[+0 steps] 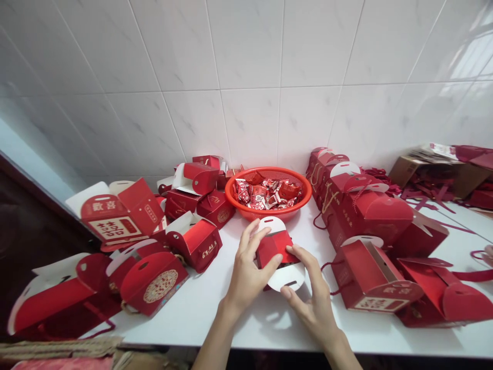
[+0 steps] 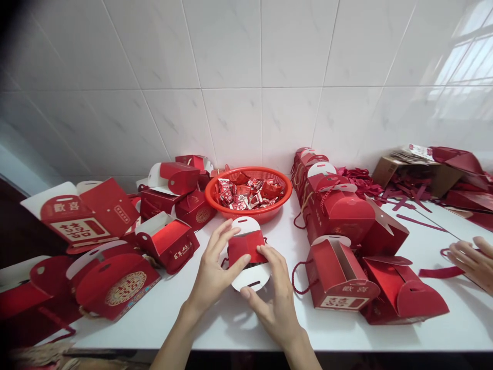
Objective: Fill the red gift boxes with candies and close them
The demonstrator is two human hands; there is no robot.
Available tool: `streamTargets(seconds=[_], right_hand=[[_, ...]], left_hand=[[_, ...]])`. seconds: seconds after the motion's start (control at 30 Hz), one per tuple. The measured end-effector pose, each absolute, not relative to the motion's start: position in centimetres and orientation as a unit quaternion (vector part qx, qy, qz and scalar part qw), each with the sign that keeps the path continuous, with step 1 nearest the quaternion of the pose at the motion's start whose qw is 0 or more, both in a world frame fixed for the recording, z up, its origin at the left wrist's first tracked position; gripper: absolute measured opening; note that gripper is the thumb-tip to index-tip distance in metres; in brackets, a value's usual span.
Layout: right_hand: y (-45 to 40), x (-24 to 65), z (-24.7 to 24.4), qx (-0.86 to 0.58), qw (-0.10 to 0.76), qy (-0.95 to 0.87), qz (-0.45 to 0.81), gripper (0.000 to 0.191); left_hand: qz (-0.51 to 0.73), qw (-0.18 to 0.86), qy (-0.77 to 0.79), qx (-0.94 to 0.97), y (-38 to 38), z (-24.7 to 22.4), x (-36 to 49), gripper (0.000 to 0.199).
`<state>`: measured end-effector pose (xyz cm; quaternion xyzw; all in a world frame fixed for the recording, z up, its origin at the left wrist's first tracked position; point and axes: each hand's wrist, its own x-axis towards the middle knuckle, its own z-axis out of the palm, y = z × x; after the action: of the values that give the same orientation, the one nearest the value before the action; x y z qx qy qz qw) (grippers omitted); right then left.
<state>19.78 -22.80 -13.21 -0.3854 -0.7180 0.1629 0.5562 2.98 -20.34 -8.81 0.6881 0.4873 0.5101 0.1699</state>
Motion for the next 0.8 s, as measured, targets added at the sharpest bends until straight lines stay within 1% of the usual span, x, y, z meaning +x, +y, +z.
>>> streamTargets(seconds=[0.1,0.17,0.23,0.3,0.33,0.4,0.43,0.53,0.57,0.63,0.8], right_hand=[[-22.9,19.8,-13.0,-0.374,0.551,-0.726,0.169,0.062],[-23.0,19.7,-12.9,-0.374,0.545,-0.731,0.171,0.061],[-23.0,19.7,-12.9,-0.378,0.543,-0.731,0.166,0.054],[-23.0,19.6,-13.0,-0.387,0.55,-0.723,0.158,0.048],[-23.0,19.6,-13.0,-0.392,0.556,-0.716,0.155,0.046],[-22.9,19.5,-13.2,-0.407,0.567,-0.699,0.155,0.044],[-22.9,19.4,-13.2,-0.419,0.573,-0.687,0.158,0.044],[-22.8,19.3,-13.2,-0.464,0.588,-0.639,0.175,0.045],[-22.8,19.3,-13.2,-0.477,0.592,-0.624,0.177,0.046],[-22.9,19.2,-13.2,-0.494,0.601,-0.604,0.174,0.047],[-22.8,19.3,-13.1,-0.499,0.598,-0.596,0.194,0.049]], left_hand=[[0.546,0.175,0.503,0.647,-19.7,-8.7,2.7,0.063],[0.56,0.231,0.5,0.619,-19.4,-8.6,2.6,0.075],[0.562,0.314,0.475,0.599,-19.2,-8.5,2.7,0.083],[0.559,0.369,0.448,0.592,-19.4,-8.5,2.9,0.087],[0.558,0.378,0.442,0.592,-19.5,-8.6,2.9,0.087],[0.555,0.376,0.446,0.593,-19.9,-8.6,3.0,0.08],[0.551,0.373,0.452,0.594,-20.1,-8.7,3.1,0.07],[0.532,0.36,0.465,0.609,-20.6,-8.6,3.0,0.031],[0.529,0.351,0.464,0.617,-20.7,-8.6,2.9,0.023],[0.528,0.335,0.459,0.631,-20.9,-8.5,2.8,0.02],[0.488,0.317,0.455,0.674,-21.5,-8.1,2.6,0.03]])
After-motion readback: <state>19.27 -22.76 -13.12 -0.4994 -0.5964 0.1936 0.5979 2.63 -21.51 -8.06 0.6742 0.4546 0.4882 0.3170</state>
